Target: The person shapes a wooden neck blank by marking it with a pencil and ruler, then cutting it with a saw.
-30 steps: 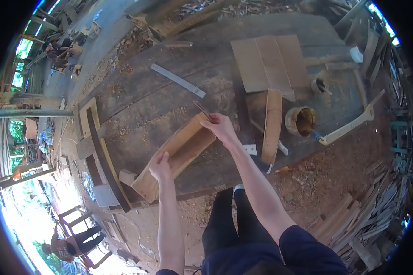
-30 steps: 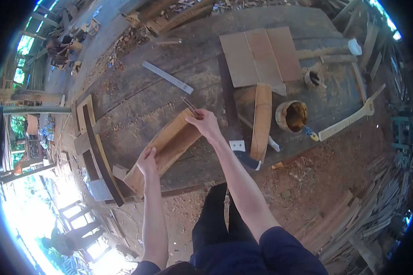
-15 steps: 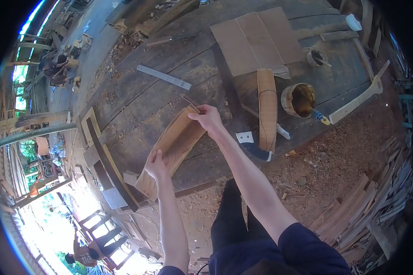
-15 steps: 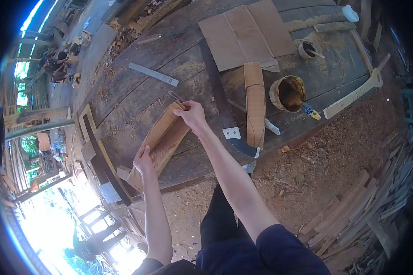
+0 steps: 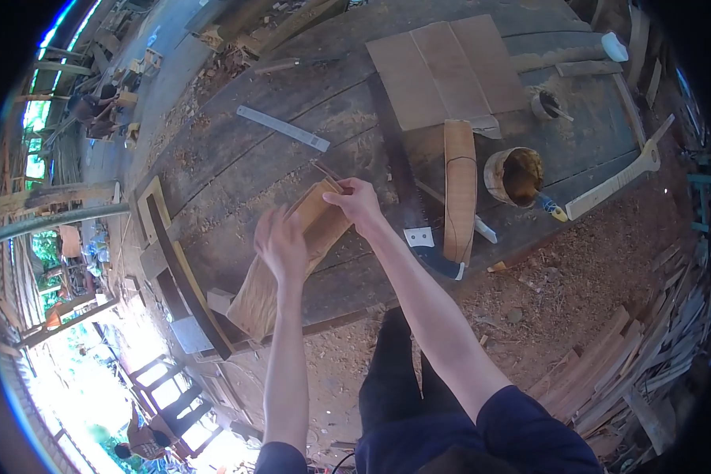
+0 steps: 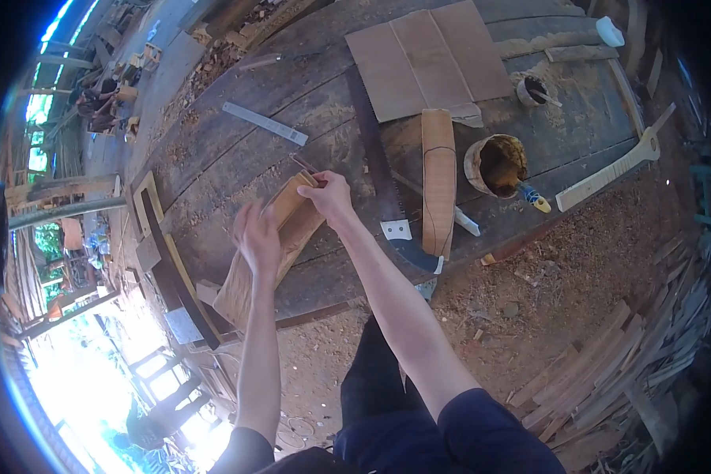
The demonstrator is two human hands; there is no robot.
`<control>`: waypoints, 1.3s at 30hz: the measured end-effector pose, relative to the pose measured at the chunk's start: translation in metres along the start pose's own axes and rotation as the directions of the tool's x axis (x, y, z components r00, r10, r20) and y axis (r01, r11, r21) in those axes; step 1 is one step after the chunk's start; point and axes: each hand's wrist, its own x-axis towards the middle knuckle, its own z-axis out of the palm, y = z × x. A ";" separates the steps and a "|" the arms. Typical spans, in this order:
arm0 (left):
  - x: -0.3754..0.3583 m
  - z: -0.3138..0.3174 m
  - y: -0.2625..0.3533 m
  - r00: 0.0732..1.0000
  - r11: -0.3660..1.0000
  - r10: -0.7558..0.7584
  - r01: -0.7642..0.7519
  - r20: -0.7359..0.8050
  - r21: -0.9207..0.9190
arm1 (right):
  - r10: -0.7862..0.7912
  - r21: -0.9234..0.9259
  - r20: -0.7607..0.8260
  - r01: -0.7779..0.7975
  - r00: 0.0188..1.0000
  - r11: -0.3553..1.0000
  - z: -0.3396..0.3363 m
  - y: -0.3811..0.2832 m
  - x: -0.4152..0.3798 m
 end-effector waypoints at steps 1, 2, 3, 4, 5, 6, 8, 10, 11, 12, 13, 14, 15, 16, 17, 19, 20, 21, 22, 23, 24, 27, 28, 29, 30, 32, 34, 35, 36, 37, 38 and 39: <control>0.011 0.010 0.002 1.000 1.000 -0.006 0.006 0.000 -0.001 | -0.001 0.005 0.003 0.001 1.000 1.000 0.000 0.001 0.001; 0.024 0.023 0.002 0.997 0.996 0.067 -0.065 0.027 -0.062 | -0.005 0.009 0.007 0.005 1.000 1.000 0.000 0.002 0.002; 0.034 0.034 0.002 0.989 0.983 0.142 -0.135 0.048 -0.126 | -0.008 0.003 0.009 0.008 1.000 1.000 0.001 0.000 0.002; 0.041 0.042 0.003 0.989 0.983 0.138 -0.131 0.045 -0.129 | -0.004 -0.008 -0.004 0.004 1.000 1.000 0.002 -0.002 0.001; 0.046 0.048 0.004 0.987 0.988 0.089 -0.070 0.135 -0.139 | 0.000 -0.020 -0.018 0.000 1.000 1.000 0.002 -0.003 0.000; 0.049 0.053 0.005 0.973 0.990 0.040 -0.008 0.225 -0.142 | 0.000 -0.026 -0.015 -0.001 1.000 1.000 0.001 -0.001 0.001; 0.053 0.046 0.020 0.948 0.993 -0.072 0.098 0.311 -0.070 | -0.018 -0.012 -0.017 0.018 1.000 1.000 0.002 0.004 0.006; 0.050 0.044 0.027 0.903 0.982 -0.182 0.191 0.390 0.018 | -0.019 -0.028 -0.006 0.019 1.000 0.999 0.003 0.005 0.004; 0.051 0.041 0.030 0.905 0.981 -0.189 0.189 0.381 0.039 | -0.032 -0.044 0.005 0.032 0.999 0.999 0.002 0.003 0.003; 0.052 0.039 0.031 0.908 0.981 -0.196 0.187 0.370 0.060 | -0.038 -0.044 0.012 0.038 0.999 0.998 0.002 0.001 -0.001; 0.051 0.040 0.031 0.911 0.980 -0.198 0.188 0.361 0.061 | -0.171 -0.139 -0.069 0.160 0.983 0.977 0.000 -0.001 -0.009; 0.050 0.040 0.030 0.927 0.986 -0.165 0.166 0.336 0.026 | -0.304 -0.240 -0.138 0.266 0.942 0.933 -0.003 -0.001 -0.020; 0.049 0.040 0.028 0.941 0.989 -0.135 0.144 0.309 -0.009 | -0.371 -0.226 -0.177 0.329 0.911 0.917 -0.010 -0.010 -0.038; 0.049 0.041 0.025 0.943 0.989 -0.138 0.148 0.303 -0.011 | -0.436 -0.217 -0.217 0.392 0.874 0.894 -0.022 -0.016 -0.058; 0.048 0.042 0.024 0.950 0.991 -0.123 0.133 0.286 -0.017 | -0.574 -0.441 -0.248 0.437 0.780 0.784 -0.038 -0.008 -0.070; 0.046 0.043 0.026 0.957 0.992 -0.113 0.126 0.266 -0.032 | -0.711 -0.726 -0.231 0.369 0.664 0.580 -0.074 0.010 -0.101; 0.046 0.042 0.026 0.958 0.992 -0.104 0.118 0.269 -0.035 | -0.719 -0.797 -0.223 0.302 0.659 0.524 -0.090 0.016 -0.118; 0.047 0.042 0.026 0.958 0.993 -0.095 0.109 0.271 -0.037 | -0.723 -0.799 -0.217 0.306 0.655 0.517 -0.102 0.024 -0.128; 0.047 0.040 0.027 0.959 0.993 -0.100 0.115 0.267 -0.040 | -0.706 -0.876 -0.194 0.204 0.681 0.437 -0.113 0.034 -0.136; 0.047 0.037 0.029 0.951 0.992 -0.110 0.125 0.289 -0.031 | -0.685 -0.933 -0.177 0.100 0.707 0.345 -0.123 0.044 -0.141; 0.048 0.038 0.029 0.944 0.991 -0.118 0.131 0.308 -0.023 | -0.688 -0.934 -0.173 0.104 0.705 0.342 -0.129 0.048 -0.144; 0.047 0.038 0.030 0.952 0.993 -0.109 0.120 0.285 -0.022 | -0.584 -0.932 -0.125 0.107 0.802 0.346 -0.138 0.057 -0.141; 0.047 0.037 0.030 0.953 0.993 -0.107 0.117 0.283 -0.019 | -0.569 -0.935 -0.110 0.108 0.815 0.337 -0.136 0.056 -0.138; 0.047 0.037 0.031 0.954 0.993 -0.107 0.116 0.280 -0.017 | -0.552 -0.938 -0.095 0.111 0.829 0.328 -0.134 0.055 -0.136; 0.046 0.036 0.031 0.955 0.993 -0.107 0.116 0.278 -0.015 | -0.550 -0.937 -0.097 0.111 0.829 0.332 -0.134 0.056 -0.134; 0.046 0.034 0.032 0.950 0.992 -0.114 0.125 0.289 -0.018 | -0.537 -0.926 -0.083 0.135 0.839 0.353 -0.137 0.057 -0.134; 0.047 0.034 0.034 0.949 0.991 -0.121 0.134 0.292 -0.026 | -0.535 -0.910 -0.100 0.140 0.839 0.391 -0.136 0.058 -0.135; 0.047 0.034 0.034 0.947 0.992 -0.117 0.128 0.298 -0.018 | -0.529 -0.891 -0.116 0.148 0.841 0.429 -0.135 0.059 -0.135; 0.047 0.035 0.032 0.946 0.993 -0.113 0.122 0.304 -0.008 | -0.533 -0.889 -0.116 0.152 0.838 0.431 -0.134 0.053 -0.139; 0.048 0.036 0.030 0.948 0.993 -0.112 0.119 0.299 -0.006 | -0.524 -0.836 -0.158 0.169 0.837 0.523 -0.133 0.048 -0.144; 0.048 0.038 0.028 0.951 0.994 -0.104 0.111 0.290 -0.008 | -0.508 -0.773 -0.200 0.184 0.838 0.608 -0.133 0.044 -0.150; 0.047 0.039 0.027 0.954 0.995 -0.096 0.103 0.284 -0.012 | -0.508 -0.772 -0.202 0.183 0.837 0.609 -0.134 0.043 -0.154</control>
